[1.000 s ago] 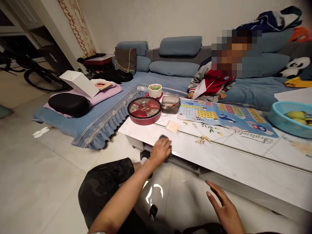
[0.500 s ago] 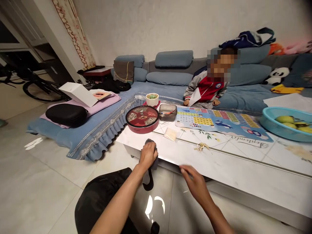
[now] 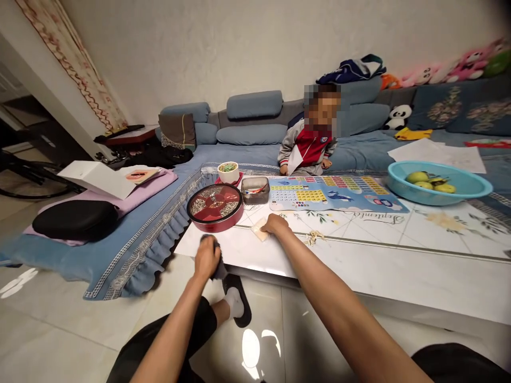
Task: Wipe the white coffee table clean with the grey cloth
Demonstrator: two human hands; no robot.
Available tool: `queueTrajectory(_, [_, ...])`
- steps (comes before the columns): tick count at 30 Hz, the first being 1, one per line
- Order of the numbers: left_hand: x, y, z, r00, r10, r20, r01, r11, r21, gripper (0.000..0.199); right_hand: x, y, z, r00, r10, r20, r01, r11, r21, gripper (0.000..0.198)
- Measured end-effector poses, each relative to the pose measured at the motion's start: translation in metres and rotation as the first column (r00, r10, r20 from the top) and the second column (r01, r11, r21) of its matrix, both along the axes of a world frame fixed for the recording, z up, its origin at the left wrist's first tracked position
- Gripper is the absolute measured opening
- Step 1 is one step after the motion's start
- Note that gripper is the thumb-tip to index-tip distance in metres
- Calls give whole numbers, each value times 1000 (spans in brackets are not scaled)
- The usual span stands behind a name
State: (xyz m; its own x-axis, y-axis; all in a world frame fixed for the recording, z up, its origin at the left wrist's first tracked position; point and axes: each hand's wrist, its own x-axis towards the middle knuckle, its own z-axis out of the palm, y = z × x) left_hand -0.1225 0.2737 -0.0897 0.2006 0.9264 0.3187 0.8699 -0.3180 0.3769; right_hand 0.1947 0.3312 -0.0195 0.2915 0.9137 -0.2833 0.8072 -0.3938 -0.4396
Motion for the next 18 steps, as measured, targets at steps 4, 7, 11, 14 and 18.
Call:
queueTrajectory(4, [35,-35,-6,967,-253,29,254,967,-22,32,3,-35,-12,997,2,-74,6,994,112,35])
queueTrajectory(7, [59,-25,0,946,-323,41,325,943,-68,27,18,-86,-32,990,-4,-140,29,985,172,28])
queueTrajectory(11, [113,27,8,944,-330,4,330,940,-87,21,42,-158,-64,945,-13,-327,130,931,340,36])
queueTrajectory(14, [162,78,14,958,-288,-9,286,954,-95,18,47,-186,-71,874,-26,-486,226,906,358,38])
queueTrajectory(18, [195,111,23,962,-272,-6,269,957,-104,21,41,-188,-57,749,-118,-652,325,923,207,36])
